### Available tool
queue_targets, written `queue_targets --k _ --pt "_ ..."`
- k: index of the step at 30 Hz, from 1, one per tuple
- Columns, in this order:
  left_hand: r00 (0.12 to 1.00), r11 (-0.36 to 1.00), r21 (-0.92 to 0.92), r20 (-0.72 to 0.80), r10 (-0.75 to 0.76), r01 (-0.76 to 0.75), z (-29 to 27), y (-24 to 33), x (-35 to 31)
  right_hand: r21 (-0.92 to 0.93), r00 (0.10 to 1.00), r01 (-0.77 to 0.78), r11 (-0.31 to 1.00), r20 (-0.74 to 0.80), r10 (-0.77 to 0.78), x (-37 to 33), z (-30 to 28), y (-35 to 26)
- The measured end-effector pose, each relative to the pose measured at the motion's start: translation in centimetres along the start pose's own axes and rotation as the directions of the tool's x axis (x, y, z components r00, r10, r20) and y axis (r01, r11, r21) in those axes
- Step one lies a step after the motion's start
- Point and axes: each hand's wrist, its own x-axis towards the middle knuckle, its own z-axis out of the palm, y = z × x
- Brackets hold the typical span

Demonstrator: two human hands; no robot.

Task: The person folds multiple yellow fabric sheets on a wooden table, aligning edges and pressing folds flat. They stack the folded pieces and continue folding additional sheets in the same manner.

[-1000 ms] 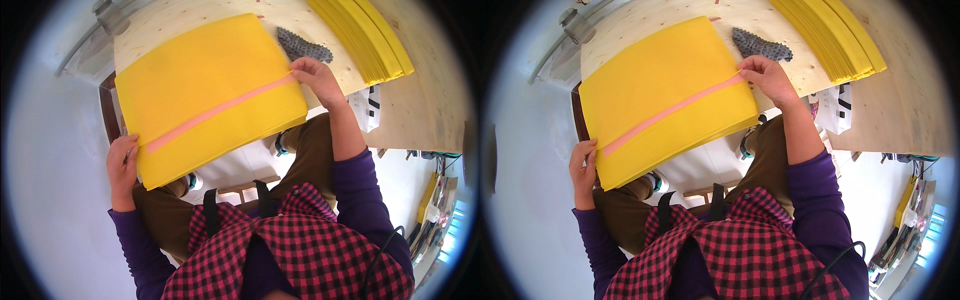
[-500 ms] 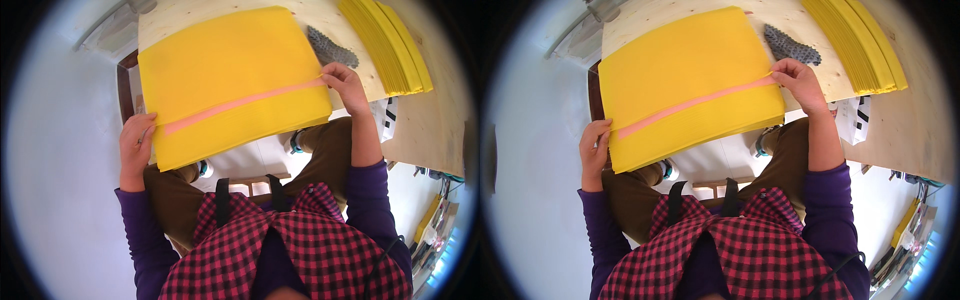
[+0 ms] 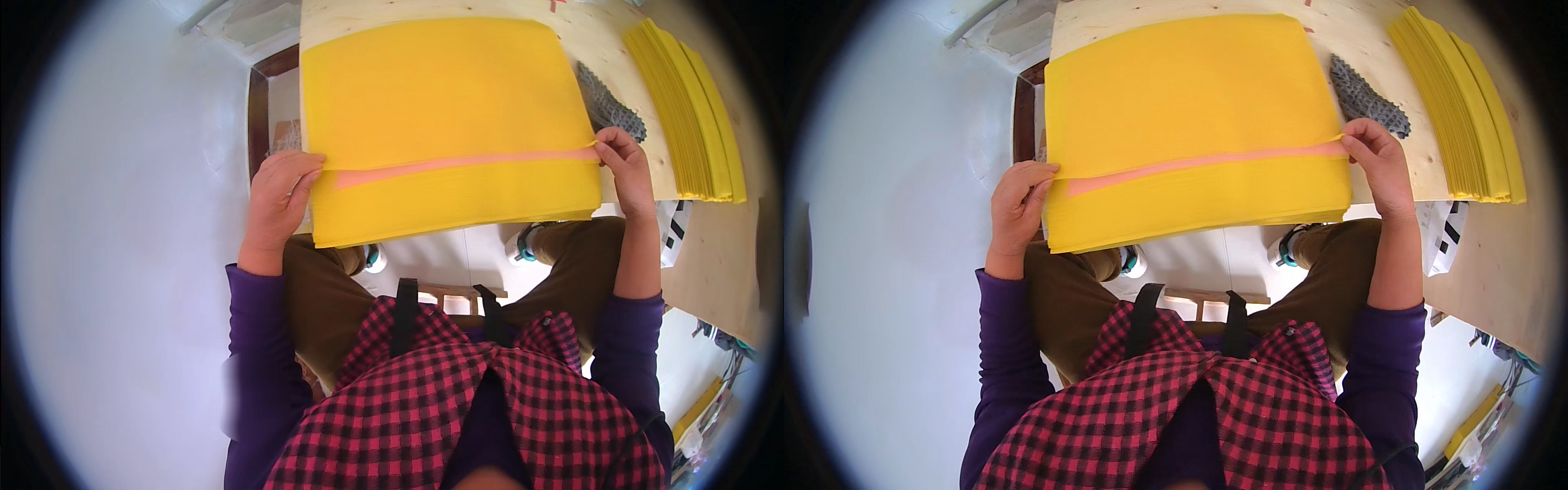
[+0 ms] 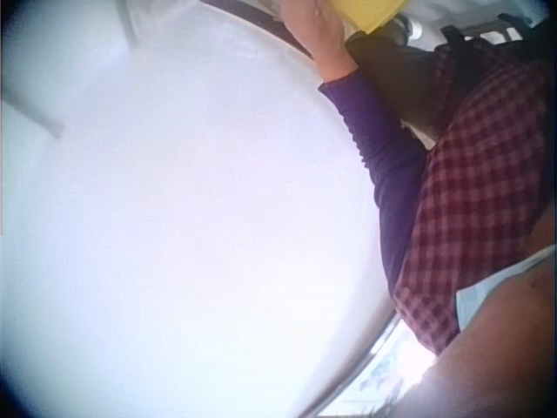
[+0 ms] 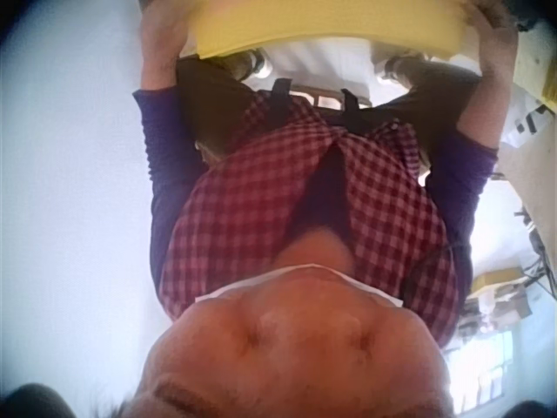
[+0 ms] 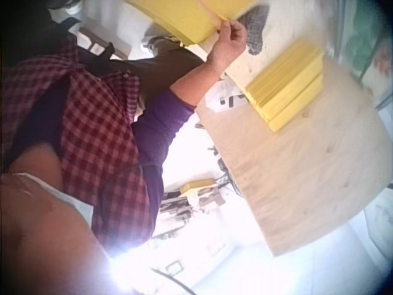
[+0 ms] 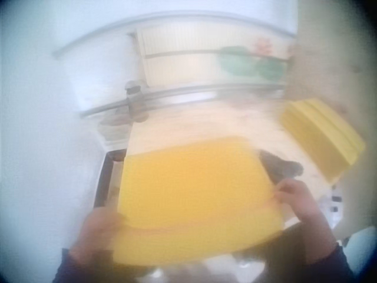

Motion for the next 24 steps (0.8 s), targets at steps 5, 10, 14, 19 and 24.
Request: queue_targets --k 5,10,14,19,24 --pt "1.000 1.000 0.001 -0.016 -0.008 0.008 -0.1 0.3 -0.3 0.004 1.000 -0.002 1.000 0.017 0.002 0.0 -0.2 0.1" --pt "0.996 0.997 0.032 0.054 0.073 -0.075 -0.3 0.3 -0.4 0.007 1.000 -0.009 1.000 0.028 0.008 0.1 -0.4 0.4" --pt "0.996 0.998 0.027 0.067 0.054 -0.056 -0.5 0.4 -0.5 0.020 0.999 -0.007 1.000 0.039 0.006 -0.1 -0.6 0.5" --pt "1.000 0.999 -0.039 0.029 0.001 0.000 -1.0 0.5 -0.5 0.027 0.997 0.070 0.997 0.030 -0.071 -0.2 -1.2 0.3" --pt "0.962 0.901 -0.352 0.001 -0.271 0.254 0.5 0.3 0.6 0.400 0.995 0.100 0.911 -0.031 -0.096 0.8 0.1 -0.2"
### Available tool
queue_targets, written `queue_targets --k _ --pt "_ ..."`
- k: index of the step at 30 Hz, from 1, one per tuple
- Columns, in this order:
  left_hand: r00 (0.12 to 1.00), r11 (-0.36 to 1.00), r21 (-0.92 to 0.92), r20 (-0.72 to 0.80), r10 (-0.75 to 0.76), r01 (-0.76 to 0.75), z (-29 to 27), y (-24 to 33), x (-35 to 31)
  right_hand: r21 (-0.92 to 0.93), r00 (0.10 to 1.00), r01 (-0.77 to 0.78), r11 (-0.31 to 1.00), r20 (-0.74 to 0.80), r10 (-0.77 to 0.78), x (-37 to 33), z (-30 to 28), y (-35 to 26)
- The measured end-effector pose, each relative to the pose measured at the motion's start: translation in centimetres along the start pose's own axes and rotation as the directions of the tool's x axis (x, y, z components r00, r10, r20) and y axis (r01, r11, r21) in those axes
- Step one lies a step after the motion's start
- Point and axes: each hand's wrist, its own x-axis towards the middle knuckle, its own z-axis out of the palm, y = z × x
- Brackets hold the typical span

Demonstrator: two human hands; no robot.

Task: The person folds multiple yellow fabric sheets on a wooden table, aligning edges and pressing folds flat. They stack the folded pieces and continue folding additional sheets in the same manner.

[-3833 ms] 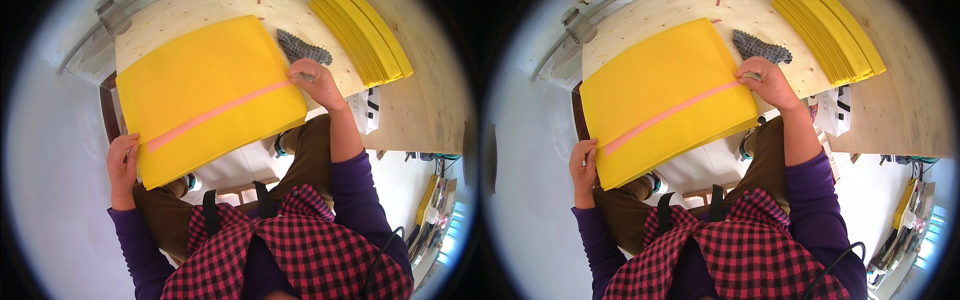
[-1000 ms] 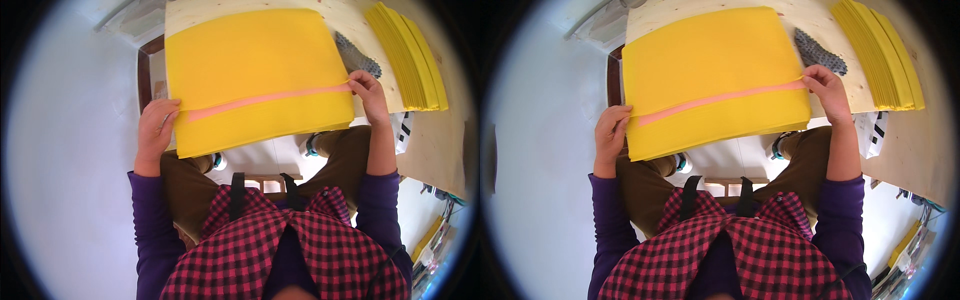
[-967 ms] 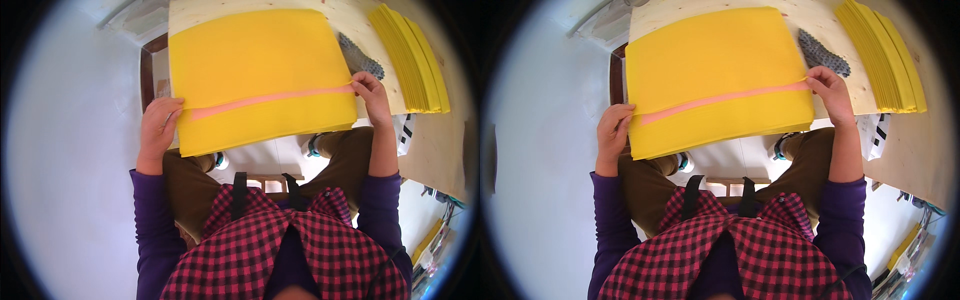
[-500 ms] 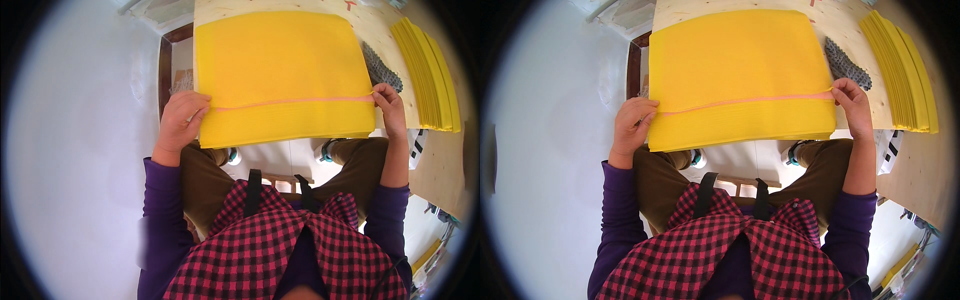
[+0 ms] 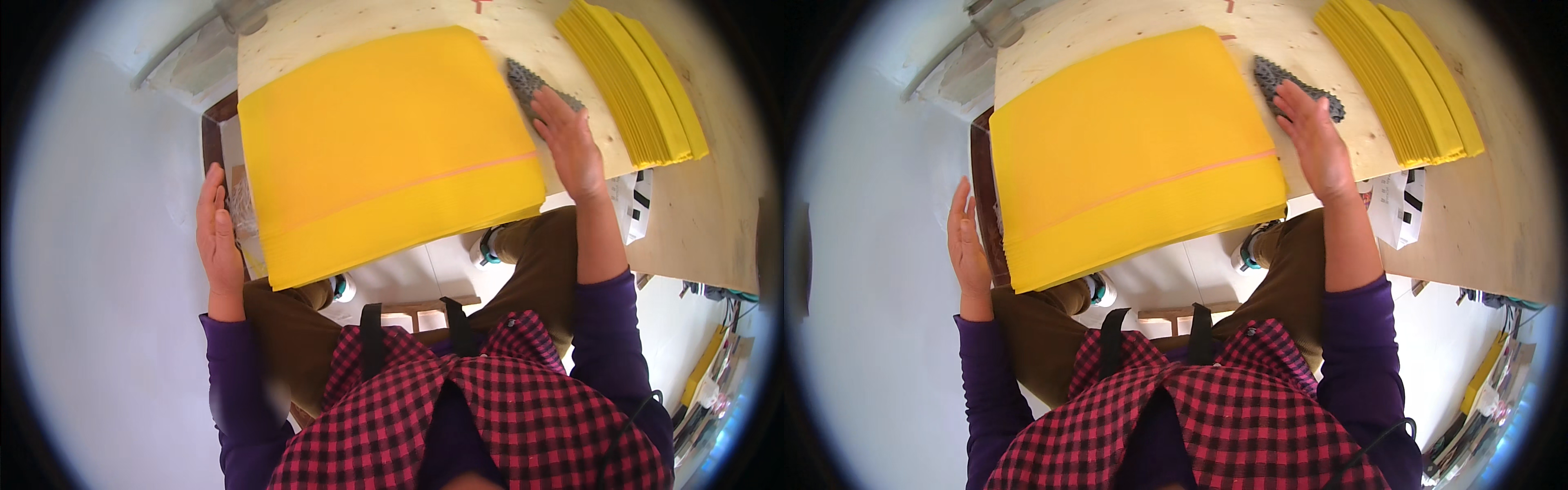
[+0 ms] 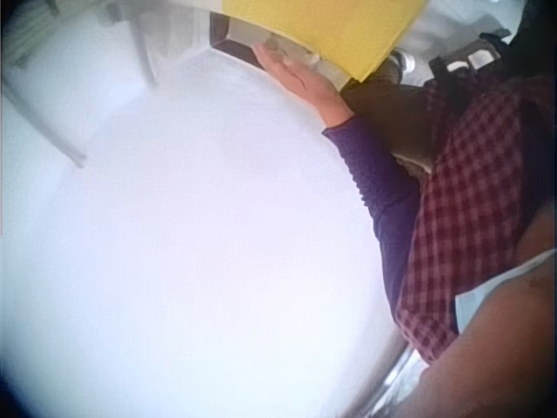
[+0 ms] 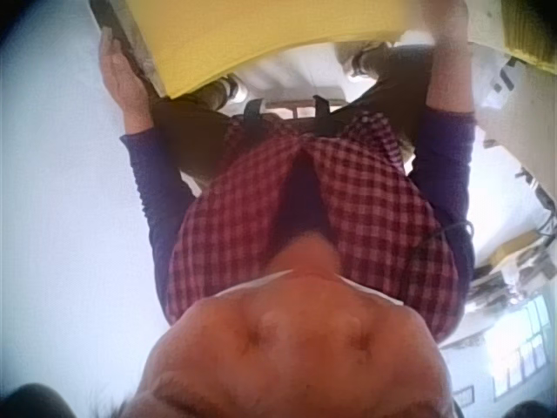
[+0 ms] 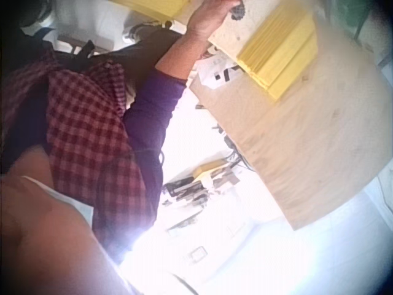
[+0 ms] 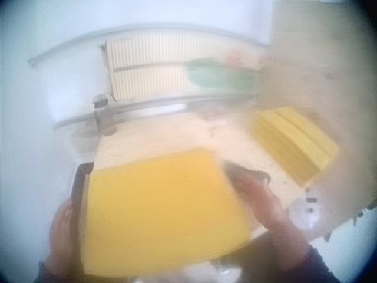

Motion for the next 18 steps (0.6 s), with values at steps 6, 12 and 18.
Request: queue_targets --k 6,12,18 --pt "0.957 0.913 -0.301 -0.004 -0.289 0.274 2.0 0.7 1.1 -0.073 0.997 -0.074 0.995 0.006 0.074 0.1 2.9 0.4" --pt "0.941 0.817 -0.475 0.084 -0.328 0.327 3.3 1.1 1.5 -0.216 0.991 -0.077 0.973 0.094 0.099 -0.8 3.5 0.2" --pt "0.934 0.819 -0.461 0.063 -0.353 0.340 3.5 1.1 1.4 -0.357 0.992 -0.058 0.932 0.080 0.092 -1.2 4.0 -0.2"
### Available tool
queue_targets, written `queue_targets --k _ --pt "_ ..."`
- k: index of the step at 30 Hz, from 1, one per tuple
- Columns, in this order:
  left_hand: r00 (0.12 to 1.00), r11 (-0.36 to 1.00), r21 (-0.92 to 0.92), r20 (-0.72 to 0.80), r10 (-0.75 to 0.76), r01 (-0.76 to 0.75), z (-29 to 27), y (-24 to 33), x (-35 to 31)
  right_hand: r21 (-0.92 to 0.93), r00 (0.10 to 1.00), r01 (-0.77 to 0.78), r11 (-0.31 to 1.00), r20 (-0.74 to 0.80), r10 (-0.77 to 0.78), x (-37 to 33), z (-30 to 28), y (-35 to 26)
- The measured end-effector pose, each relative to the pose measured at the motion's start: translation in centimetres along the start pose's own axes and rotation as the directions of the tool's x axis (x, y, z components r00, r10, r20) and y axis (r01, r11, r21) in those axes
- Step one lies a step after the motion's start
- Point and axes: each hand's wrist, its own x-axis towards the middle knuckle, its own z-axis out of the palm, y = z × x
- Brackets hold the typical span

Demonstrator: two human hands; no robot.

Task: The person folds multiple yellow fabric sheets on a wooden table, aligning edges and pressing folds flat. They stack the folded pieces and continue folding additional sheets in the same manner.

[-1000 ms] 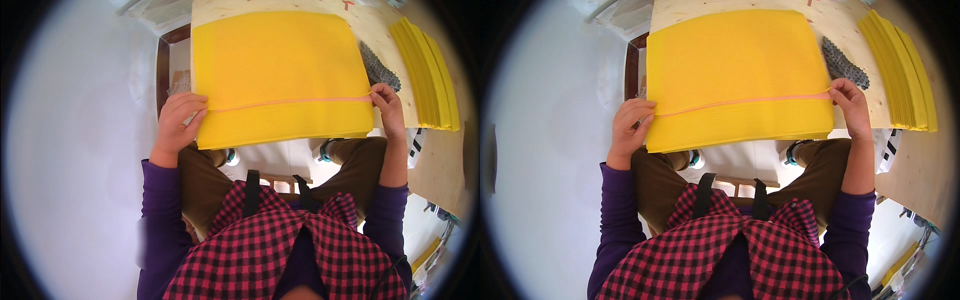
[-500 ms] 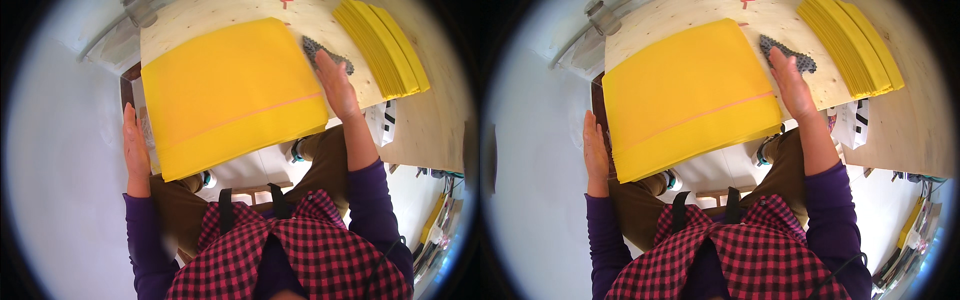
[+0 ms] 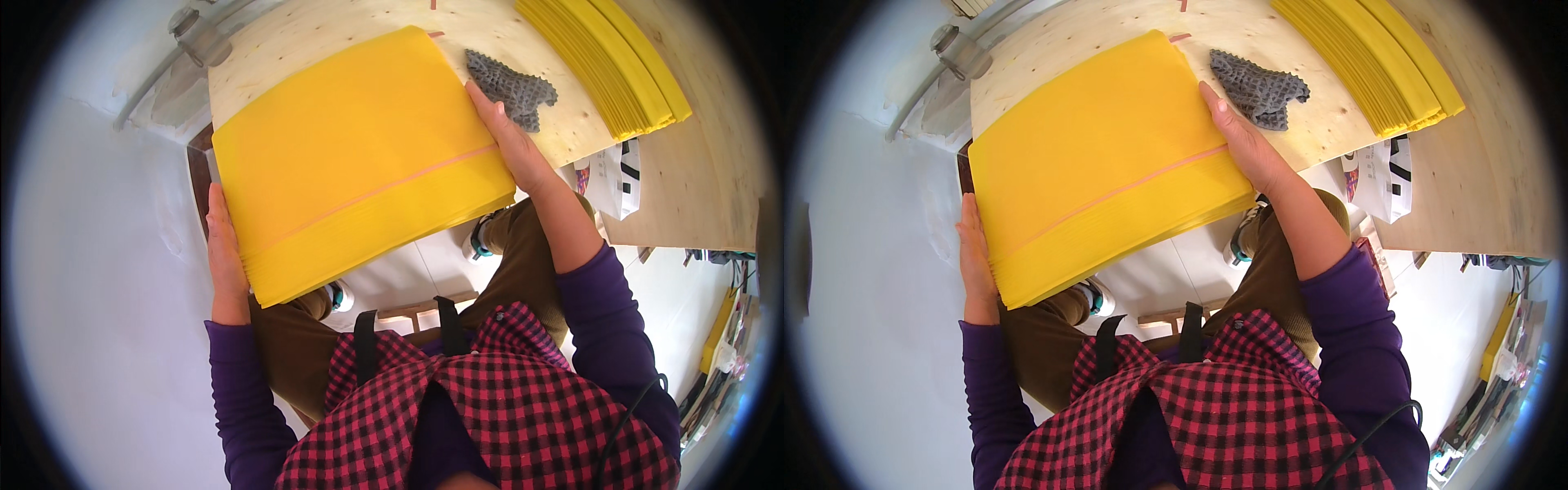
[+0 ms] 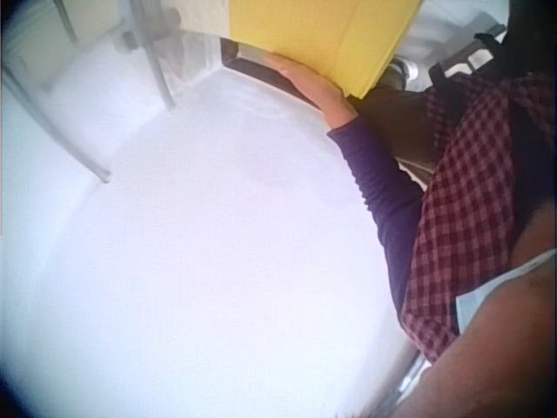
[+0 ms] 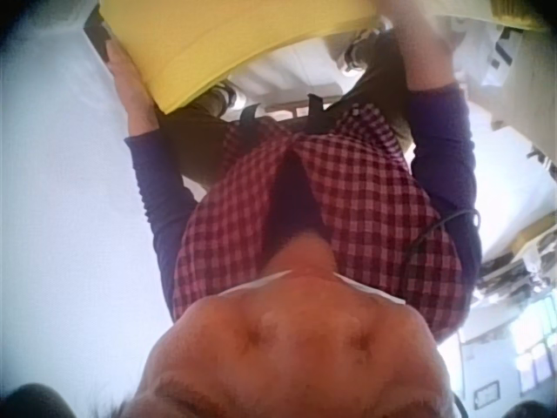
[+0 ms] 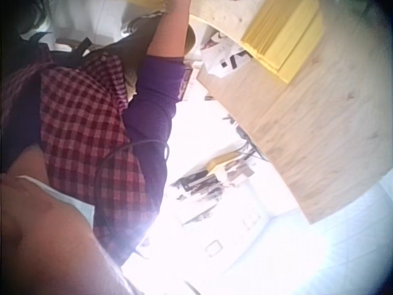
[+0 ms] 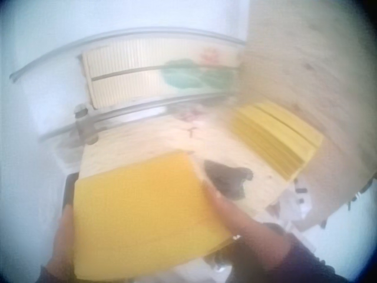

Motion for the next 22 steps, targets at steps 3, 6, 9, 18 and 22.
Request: queue_targets --k 3,6,9,18,22 --pt "1.000 0.998 -0.065 0.005 -0.022 0.022 0.1 -0.1 0.0 -0.003 1.000 0.007 1.000 0.002 -0.007 0.0 0.0 -0.1" --pt "1.000 0.998 0.061 0.015 -0.015 0.014 0.2 -0.2 0.1 -0.086 1.000 0.025 0.996 0.009 -0.024 0.0 -0.5 0.3" --pt "0.997 0.996 -0.063 0.045 -0.065 0.068 -0.5 -0.6 0.3 -0.052 0.988 0.100 0.994 -0.113 -0.106 0.3 -1.9 0.8" --pt "0.978 0.792 0.579 0.050 0.203 -0.194 -1.1 4.5 -0.2 -0.138 0.905 0.013 0.990 -0.419 -0.070 0.6 -7.5 3.4" --pt "0.937 0.746 0.566 0.203 0.285 -0.350 2.7 6.7 1.2 -0.730 0.953 -0.022 0.683 -0.221 -0.205 2.0 -7.6 4.6"
